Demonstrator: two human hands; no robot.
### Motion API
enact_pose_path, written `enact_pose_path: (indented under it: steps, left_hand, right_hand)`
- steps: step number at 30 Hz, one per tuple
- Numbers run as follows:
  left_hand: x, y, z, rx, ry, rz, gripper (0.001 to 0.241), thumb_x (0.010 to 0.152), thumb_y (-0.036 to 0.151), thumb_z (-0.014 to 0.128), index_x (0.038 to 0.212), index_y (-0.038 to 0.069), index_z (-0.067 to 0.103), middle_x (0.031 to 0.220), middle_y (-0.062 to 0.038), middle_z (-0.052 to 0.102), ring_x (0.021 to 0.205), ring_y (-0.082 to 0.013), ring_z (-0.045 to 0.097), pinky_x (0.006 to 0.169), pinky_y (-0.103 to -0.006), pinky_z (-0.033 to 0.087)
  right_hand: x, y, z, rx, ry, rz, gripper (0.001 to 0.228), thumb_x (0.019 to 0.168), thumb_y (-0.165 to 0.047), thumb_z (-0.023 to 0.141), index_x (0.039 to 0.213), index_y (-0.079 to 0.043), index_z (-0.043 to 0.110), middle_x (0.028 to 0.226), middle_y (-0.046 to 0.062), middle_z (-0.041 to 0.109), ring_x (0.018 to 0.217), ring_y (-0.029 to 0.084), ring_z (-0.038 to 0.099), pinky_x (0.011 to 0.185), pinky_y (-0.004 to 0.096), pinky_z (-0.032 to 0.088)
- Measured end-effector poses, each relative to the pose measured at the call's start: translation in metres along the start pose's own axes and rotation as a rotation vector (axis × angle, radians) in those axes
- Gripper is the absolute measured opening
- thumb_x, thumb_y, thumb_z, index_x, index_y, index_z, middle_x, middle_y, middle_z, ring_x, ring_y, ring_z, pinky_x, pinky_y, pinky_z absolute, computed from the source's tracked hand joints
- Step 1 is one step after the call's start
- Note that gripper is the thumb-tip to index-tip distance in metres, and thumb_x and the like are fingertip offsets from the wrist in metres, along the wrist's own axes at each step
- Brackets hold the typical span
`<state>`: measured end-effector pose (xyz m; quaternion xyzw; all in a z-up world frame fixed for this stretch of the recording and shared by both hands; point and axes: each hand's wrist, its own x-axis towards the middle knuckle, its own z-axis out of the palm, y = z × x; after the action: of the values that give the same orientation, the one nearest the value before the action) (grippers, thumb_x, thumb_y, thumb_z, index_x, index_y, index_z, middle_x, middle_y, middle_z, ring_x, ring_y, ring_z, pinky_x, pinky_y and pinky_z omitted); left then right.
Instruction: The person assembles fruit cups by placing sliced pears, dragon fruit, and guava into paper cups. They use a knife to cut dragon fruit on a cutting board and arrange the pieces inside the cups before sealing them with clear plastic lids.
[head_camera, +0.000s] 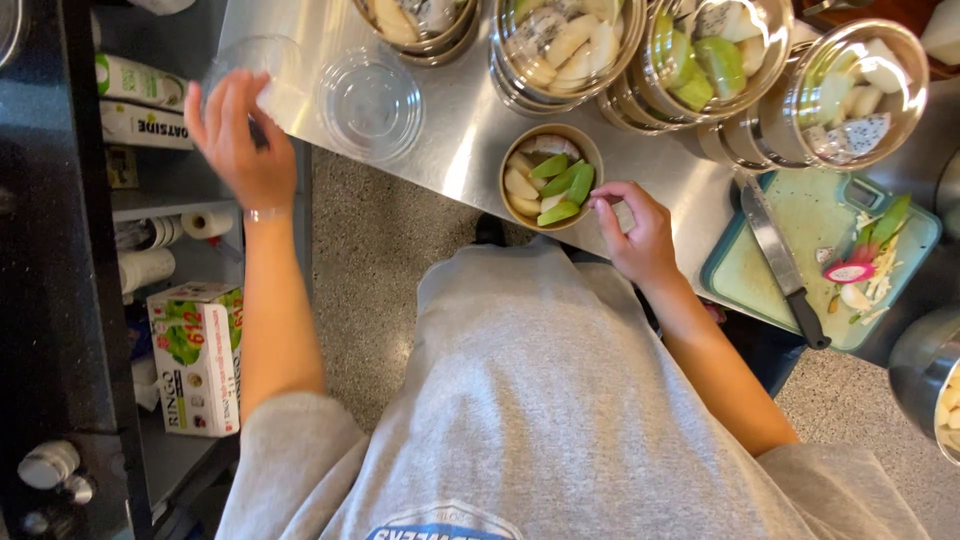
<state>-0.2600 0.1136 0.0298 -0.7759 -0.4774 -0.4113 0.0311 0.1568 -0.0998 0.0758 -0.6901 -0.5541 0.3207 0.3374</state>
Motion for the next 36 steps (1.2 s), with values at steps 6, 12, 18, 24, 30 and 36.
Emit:
enact_pose_path:
  steps: [6, 12, 18, 24, 30, 36]
  left_hand:
    - [-0.016, 0.172, -0.038, -0.508, -0.372, 0.246, 0.025, 0.079, 0.010, 0.072, 0.097, 0.026, 0.079, 0.099, -0.001, 0.070, 0.101, -0.0234, 0.062, 0.100, -0.0473, 0.041]
    - [-0.028, 0.245, 0.006, -0.809, -0.429, 0.572, 0.032, 0.094, 0.025, 0.074, 0.125, 0.020, 0.071, 0.116, 0.005, 0.073, 0.122, -0.0177, 0.063, 0.116, -0.0546, 0.037]
    - [-0.055, 0.213, 0.027, -0.723, -0.471, 0.318, 0.039, 0.084, 0.014, 0.069, 0.123, 0.015, 0.067, 0.124, -0.013, 0.066, 0.115, -0.0339, 0.062, 0.109, -0.0547, 0.040]
    - [-0.088, 0.183, 0.104, -1.063, -0.566, -0.980, 0.031, 0.105, 0.023, 0.055, 0.133, 0.010, 0.058, 0.103, -0.007, 0.064, 0.083, -0.0138, 0.058, 0.074, -0.0283, 0.051]
    - [-0.110, 0.195, 0.142, -0.998, -0.705, -0.916, 0.029, 0.106, 0.026, 0.057, 0.120, 0.003, 0.066, 0.091, -0.009, 0.072, 0.076, -0.0123, 0.068, 0.068, -0.0277, 0.057]
    - [-0.102, 0.203, 0.128, -1.109, -0.656, -1.018, 0.027, 0.103, 0.024, 0.059, 0.117, 0.002, 0.066, 0.091, -0.003, 0.068, 0.074, -0.0098, 0.068, 0.061, -0.0269, 0.058]
  right_hand:
    - [-0.002, -0.047, -0.015, -0.214, -0.203, -0.519, 0.108, 0.063, -0.051, 0.092, 0.150, -0.013, 0.039, 0.158, 0.015, 0.037, 0.150, 0.040, 0.033, 0.126, 0.056, 0.032]
    - [0.008, -0.058, -0.006, -0.192, -0.497, -0.450, 0.134, 0.052, -0.056, 0.097, 0.159, -0.013, 0.029, 0.162, 0.022, 0.029, 0.148, 0.048, 0.033, 0.120, 0.058, 0.031]
    - [-0.008, -0.021, -0.011, -0.344, -0.277, -0.347, 0.125, 0.056, -0.051, 0.096, 0.159, -0.017, 0.032, 0.162, 0.020, 0.031, 0.147, 0.047, 0.036, 0.121, 0.056, 0.035]
    - [0.017, 0.008, 0.026, -0.491, -0.132, -0.307, 0.125, 0.061, -0.059, 0.094, 0.160, -0.014, 0.031, 0.161, 0.024, 0.028, 0.145, 0.052, 0.030, 0.118, 0.062, 0.031]
    - [0.034, 0.020, 0.042, -0.616, -0.094, -0.358, 0.117, 0.065, -0.062, 0.090, 0.159, -0.017, 0.037, 0.160, 0.022, 0.028, 0.144, 0.052, 0.029, 0.116, 0.064, 0.029]
    - [0.029, 0.027, 0.039, -0.690, -0.090, -0.353, 0.112, 0.066, -0.066, 0.087, 0.158, -0.021, 0.040, 0.161, 0.021, 0.028, 0.143, 0.052, 0.028, 0.114, 0.066, 0.028]
